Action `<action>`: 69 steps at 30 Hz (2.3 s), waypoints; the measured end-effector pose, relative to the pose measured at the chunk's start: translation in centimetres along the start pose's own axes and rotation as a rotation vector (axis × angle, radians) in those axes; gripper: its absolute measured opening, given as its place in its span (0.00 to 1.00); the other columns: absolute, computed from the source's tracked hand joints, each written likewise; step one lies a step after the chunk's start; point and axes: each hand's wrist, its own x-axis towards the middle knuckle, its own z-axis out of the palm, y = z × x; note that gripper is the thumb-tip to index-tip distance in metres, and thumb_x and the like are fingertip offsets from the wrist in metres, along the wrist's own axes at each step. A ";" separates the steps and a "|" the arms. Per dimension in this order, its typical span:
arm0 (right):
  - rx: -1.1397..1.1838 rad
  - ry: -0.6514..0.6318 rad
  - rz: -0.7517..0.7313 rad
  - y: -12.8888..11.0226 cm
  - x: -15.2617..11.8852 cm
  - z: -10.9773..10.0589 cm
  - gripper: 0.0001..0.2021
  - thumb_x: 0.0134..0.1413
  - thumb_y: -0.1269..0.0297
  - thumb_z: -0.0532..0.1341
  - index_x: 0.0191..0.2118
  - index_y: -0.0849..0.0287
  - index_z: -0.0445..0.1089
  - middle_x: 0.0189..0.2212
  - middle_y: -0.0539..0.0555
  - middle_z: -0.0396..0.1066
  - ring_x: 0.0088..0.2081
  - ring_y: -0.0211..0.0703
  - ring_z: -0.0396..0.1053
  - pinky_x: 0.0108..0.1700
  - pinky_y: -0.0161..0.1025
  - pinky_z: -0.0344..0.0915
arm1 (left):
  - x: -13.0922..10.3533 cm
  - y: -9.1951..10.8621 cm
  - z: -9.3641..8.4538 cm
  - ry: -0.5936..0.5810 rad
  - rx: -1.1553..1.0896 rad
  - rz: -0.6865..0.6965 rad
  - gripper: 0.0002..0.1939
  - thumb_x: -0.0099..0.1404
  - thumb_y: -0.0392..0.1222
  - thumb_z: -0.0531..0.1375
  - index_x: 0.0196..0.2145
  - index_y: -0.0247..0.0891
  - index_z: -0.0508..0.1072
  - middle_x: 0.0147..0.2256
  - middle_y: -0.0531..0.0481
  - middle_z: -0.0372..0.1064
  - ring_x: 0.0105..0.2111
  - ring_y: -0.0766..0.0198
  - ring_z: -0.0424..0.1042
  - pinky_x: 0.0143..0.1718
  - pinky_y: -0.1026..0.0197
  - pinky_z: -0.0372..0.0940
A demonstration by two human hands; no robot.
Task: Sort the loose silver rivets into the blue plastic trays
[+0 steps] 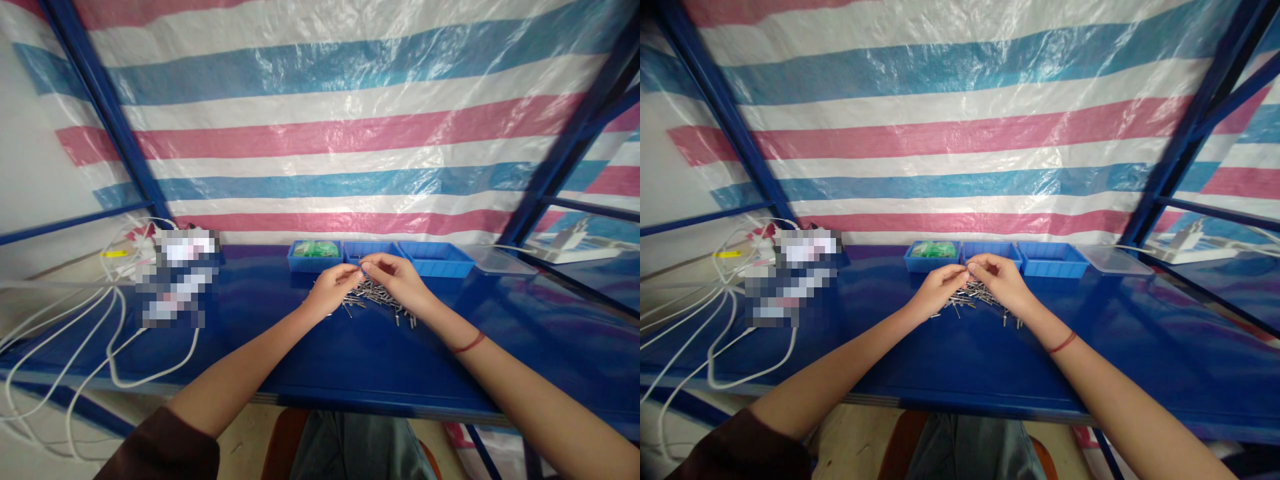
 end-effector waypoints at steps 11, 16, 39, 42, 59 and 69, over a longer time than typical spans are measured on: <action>-0.324 0.023 -0.264 -0.2 -0.4 0.3 0.09 0.52 0.60 0.59 0.31 0.59 0.71 0.28 0.54 0.70 0.28 0.39 0.65 0.30 0.38 0.62 | 0.0 -0.3 -0.1 -0.052 0.075 0.039 0.11 0.60 0.45 0.60 0.34 0.32 0.72 0.36 0.46 0.73 0.37 0.62 0.72 0.42 0.59 0.64; -0.489 -0.007 -0.452 -1.3 -0.6 -0.4 0.06 0.54 0.66 0.57 0.32 0.58 0.71 0.29 0.53 0.70 0.30 0.39 0.65 0.33 0.38 0.62 | 0.1 0.1 -0.4 0.016 0.116 0.084 0.12 0.57 0.46 0.62 0.33 0.33 0.71 0.32 0.48 0.72 0.33 0.64 0.71 0.38 0.61 0.64; -1.340 0.158 -0.227 2.9 4.3 -5.0 0.17 0.60 0.60 0.50 0.38 0.64 0.73 0.32 0.63 0.73 0.36 0.51 0.69 0.38 0.42 0.60 | -0.9 0.6 -1.0 -0.301 0.967 0.460 0.13 0.65 0.38 0.53 0.44 0.43 0.74 0.41 0.48 0.72 0.42 0.60 0.68 0.44 0.56 0.59; -1.301 0.138 -0.295 2.1 3.5 -4.7 0.15 0.59 0.62 0.50 0.39 0.63 0.72 0.33 0.62 0.73 0.37 0.52 0.68 0.40 0.43 0.60 | -0.9 0.1 -0.2 -0.381 1.104 0.537 0.14 0.67 0.44 0.53 0.47 0.45 0.72 0.45 0.48 0.70 0.46 0.57 0.66 0.44 0.55 0.58; -0.876 0.002 -0.356 0.9 -0.2 -1.9 0.11 0.57 0.65 0.52 0.35 0.59 0.72 0.34 0.57 0.74 0.36 0.48 0.69 0.42 0.46 0.63 | -0.1 -0.1 0.6 -0.311 1.265 0.546 0.10 0.68 0.42 0.52 0.37 0.37 0.71 0.40 0.46 0.67 0.44 0.57 0.64 0.42 0.56 0.57; -0.301 0.051 -0.140 0.6 -1.0 -1.1 0.15 0.52 0.50 0.60 0.36 0.58 0.73 0.35 0.56 0.75 0.36 0.46 0.71 0.39 0.44 0.68 | 0.2 -0.3 1.1 0.047 0.316 0.223 0.05 0.64 0.41 0.56 0.35 0.38 0.66 0.33 0.50 0.71 0.35 0.63 0.70 0.37 0.62 0.63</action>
